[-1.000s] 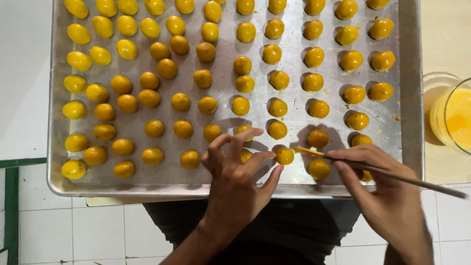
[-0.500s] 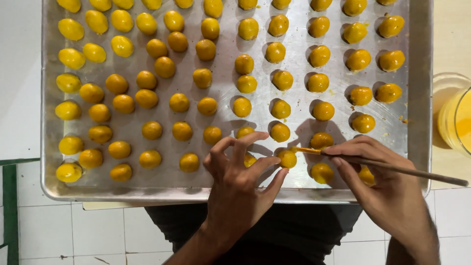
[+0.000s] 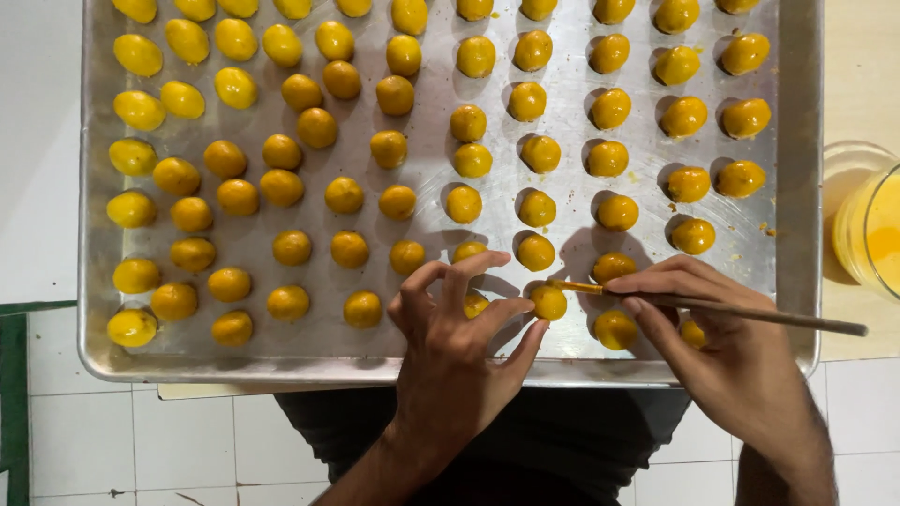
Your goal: Applying egg wash glaze to small round pastries on a baking tray using a brush.
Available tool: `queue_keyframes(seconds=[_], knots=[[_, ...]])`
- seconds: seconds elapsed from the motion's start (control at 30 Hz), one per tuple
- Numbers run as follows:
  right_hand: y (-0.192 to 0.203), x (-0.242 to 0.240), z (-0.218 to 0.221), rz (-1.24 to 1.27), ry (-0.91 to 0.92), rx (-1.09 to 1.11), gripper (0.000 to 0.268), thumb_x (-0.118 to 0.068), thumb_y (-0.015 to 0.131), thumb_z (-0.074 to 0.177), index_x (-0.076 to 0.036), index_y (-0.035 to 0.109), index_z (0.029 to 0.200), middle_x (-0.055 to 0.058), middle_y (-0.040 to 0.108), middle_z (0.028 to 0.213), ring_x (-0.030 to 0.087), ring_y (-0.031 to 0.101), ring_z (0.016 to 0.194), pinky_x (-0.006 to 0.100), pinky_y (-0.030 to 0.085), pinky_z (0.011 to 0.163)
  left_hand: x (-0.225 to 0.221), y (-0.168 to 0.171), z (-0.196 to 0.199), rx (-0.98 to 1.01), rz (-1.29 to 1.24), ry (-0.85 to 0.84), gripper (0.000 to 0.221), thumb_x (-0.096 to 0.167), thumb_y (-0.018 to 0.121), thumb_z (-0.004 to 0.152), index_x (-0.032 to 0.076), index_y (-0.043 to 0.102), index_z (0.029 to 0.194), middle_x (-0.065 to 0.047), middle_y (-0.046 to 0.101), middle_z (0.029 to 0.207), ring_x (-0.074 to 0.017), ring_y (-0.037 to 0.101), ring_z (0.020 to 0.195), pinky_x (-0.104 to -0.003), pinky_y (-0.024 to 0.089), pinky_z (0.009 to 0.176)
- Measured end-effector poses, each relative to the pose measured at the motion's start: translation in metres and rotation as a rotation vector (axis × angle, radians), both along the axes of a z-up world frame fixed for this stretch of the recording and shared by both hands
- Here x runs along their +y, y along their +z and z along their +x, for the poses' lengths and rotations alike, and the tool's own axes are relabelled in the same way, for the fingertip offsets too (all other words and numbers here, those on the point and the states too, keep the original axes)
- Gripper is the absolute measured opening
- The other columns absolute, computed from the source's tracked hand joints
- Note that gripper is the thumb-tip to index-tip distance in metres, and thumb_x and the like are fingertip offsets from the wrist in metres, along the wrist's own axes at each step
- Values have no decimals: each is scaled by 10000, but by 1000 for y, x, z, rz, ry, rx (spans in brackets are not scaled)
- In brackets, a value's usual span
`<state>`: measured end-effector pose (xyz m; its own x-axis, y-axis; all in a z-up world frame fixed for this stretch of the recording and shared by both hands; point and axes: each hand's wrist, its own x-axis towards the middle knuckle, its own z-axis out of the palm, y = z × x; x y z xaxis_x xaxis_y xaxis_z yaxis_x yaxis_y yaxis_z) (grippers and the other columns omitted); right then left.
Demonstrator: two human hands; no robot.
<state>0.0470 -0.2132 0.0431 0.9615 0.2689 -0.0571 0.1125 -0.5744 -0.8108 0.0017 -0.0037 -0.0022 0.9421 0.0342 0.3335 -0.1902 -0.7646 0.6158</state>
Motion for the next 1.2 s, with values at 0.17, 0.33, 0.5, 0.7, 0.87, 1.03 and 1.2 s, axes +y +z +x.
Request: queue_keyframes(seconds=[0.17, 0.33, 0.5, 0.7, 0.87, 1.03, 1.2], knots=[[-1, -4, -6, 64, -78, 24, 202, 3, 664, 932, -27, 760, 1107, 95, 772, 1073, 162, 672, 1006, 252, 531, 936, 1, 0, -1, -2, -9, -5, 176, 248, 896, 765, 226, 762, 877, 29, 599, 1297, -317, 458, 1185, -483, 311, 957], [-5, -8, -14, -23, -48, -8, 189, -50, 684, 917, -63, 784, 1077, 57, 794, 1037, 144, 691, 986, 256, 538, 932, 0, 0, -1, 13, 12, -1, 155, 285, 887, 770, 259, 758, 852, 59, 597, 1291, -292, 458, 1201, -466, 263, 986], [-6, -2, -35, 89, -190, 9, 185, 14, 686, 915, -16, 777, 1074, 97, 768, 1022, 147, 694, 956, 225, 545, 835, 0, -2, -2, -16, 19, -26, 135, 265, 886, 799, 243, 772, 868, 45, 599, 1300, -302, 447, 1177, -460, 268, 996], [-11, -3, -55, 159, -291, -83, 168, 58, 683, 918, 37, 745, 1073, 145, 752, 971, 190, 692, 897, 247, 536, 800, -1, -1, -2, -19, 20, -26, 179, 284, 893, 799, 241, 771, 922, 29, 598, 1302, -307, 430, 1176, -448, 275, 1045], [-15, -3, -61, 60, -262, -100, 142, -21, 723, 902, -52, 785, 1026, 44, 770, 904, 124, 653, 818, 217, 512, 726, -4, -3, -2, -17, 22, -21, 172, 293, 898, 791, 250, 778, 907, 38, 595, 1318, -303, 416, 1200, -443, 264, 1061], [-3, 0, -61, 73, -261, -135, 141, 10, 707, 909, -24, 774, 1028, 69, 765, 919, 139, 655, 843, 222, 495, 713, -4, -5, -3, -34, 40, -21, 148, 264, 894, 794, 273, 771, 877, 49, 598, 1314, -304, 422, 1186, -453, 273, 1043], [-9, 5, -60, 46, -212, -196, 143, -21, 711, 908, -23, 764, 1041, 73, 777, 958, 170, 685, 870, 268, 524, 852, -4, -4, -3, -23, 44, -39, 128, 259, 876, 804, 268, 770, 875, 53, 598, 1318, -304, 423, 1189, -457, 271, 1030]])
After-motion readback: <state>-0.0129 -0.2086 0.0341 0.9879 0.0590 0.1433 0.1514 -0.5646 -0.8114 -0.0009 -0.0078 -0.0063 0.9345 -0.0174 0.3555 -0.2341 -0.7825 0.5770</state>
